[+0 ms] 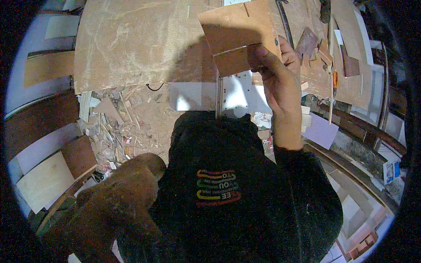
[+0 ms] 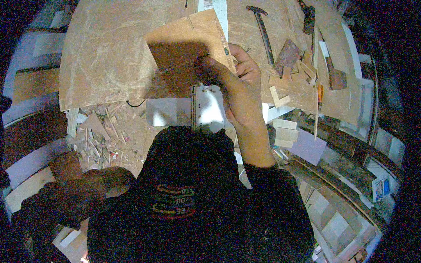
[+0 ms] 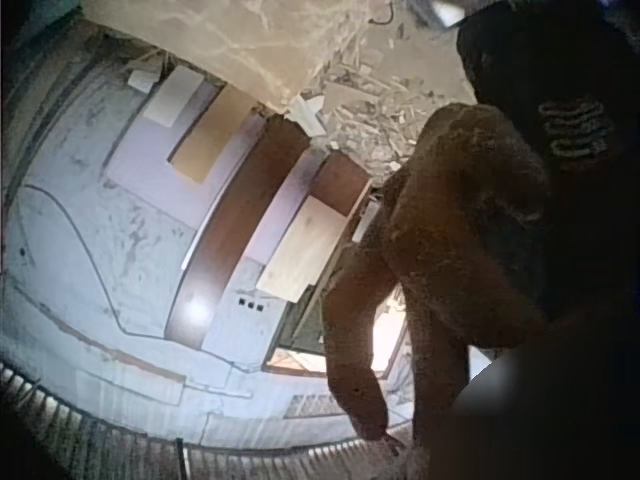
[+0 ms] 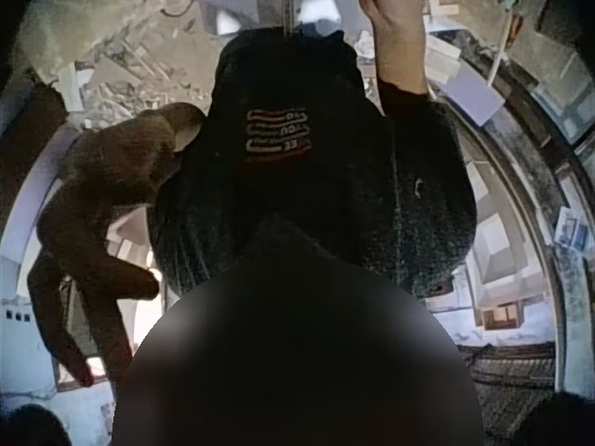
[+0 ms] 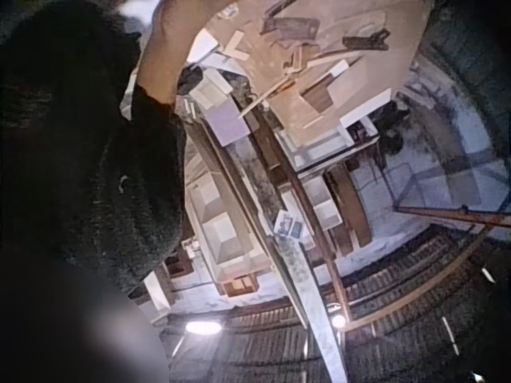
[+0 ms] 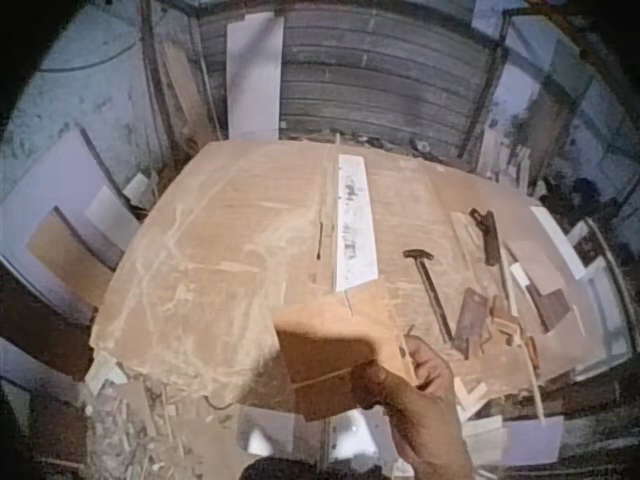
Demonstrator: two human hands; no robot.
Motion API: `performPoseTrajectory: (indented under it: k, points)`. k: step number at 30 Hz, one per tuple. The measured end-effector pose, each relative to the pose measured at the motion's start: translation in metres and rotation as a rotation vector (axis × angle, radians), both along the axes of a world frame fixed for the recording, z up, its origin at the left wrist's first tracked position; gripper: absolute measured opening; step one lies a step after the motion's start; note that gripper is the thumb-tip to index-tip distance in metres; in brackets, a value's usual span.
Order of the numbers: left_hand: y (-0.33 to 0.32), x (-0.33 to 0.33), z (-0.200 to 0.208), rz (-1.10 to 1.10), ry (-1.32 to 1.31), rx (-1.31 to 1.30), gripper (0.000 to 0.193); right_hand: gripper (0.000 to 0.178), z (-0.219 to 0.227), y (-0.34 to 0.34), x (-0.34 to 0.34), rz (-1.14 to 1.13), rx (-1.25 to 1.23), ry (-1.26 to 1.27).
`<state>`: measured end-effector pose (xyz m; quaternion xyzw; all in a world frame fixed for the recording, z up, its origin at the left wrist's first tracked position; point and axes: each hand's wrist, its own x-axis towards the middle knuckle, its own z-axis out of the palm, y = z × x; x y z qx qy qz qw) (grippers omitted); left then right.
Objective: The person repeatedly cuts small rectangular pieces of wood on a table saw, one at a time. After each cut, the person picks up the cut piece, briefly inspects it, and places it on the table. The person continues this cycle for multiple pieces throughout the clip.
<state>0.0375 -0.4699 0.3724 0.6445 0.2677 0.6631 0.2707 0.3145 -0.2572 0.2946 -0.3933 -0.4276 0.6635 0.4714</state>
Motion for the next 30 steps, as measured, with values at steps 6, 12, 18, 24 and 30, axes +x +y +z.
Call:
performPoseTrajectory:
  k: [6, 12, 18, 24, 30]
  points:
    - [0.024, 0.006, -0.019, 0.118, -0.137, -0.054, 0.051, 0.032, -0.003, -0.001, -0.005, -0.084, -0.039, 0.119]
    - [0.076, 0.005, -0.051, 0.273, -0.834, -0.17, 0.05, 0.034, -0.017, -0.004, -0.004, 0.0, 0.0, 0.047]
    - [0.133, 0.054, -0.123, 0.381, -0.379, -0.69, 0.039, 0.032, -0.026, -0.017, -0.019, -0.075, -0.13, 0.106]
    - [0.13, 0.083, -0.146, 0.061, -0.301, -0.782, 0.044, 0.044, -0.027, -0.035, -0.045, 0.011, -0.199, 0.272]
    - [0.145, 0.075, -0.143, 0.318, -0.279, -0.762, 0.029, 0.04, -0.047, -0.05, -0.062, 0.048, -0.405, 0.28]
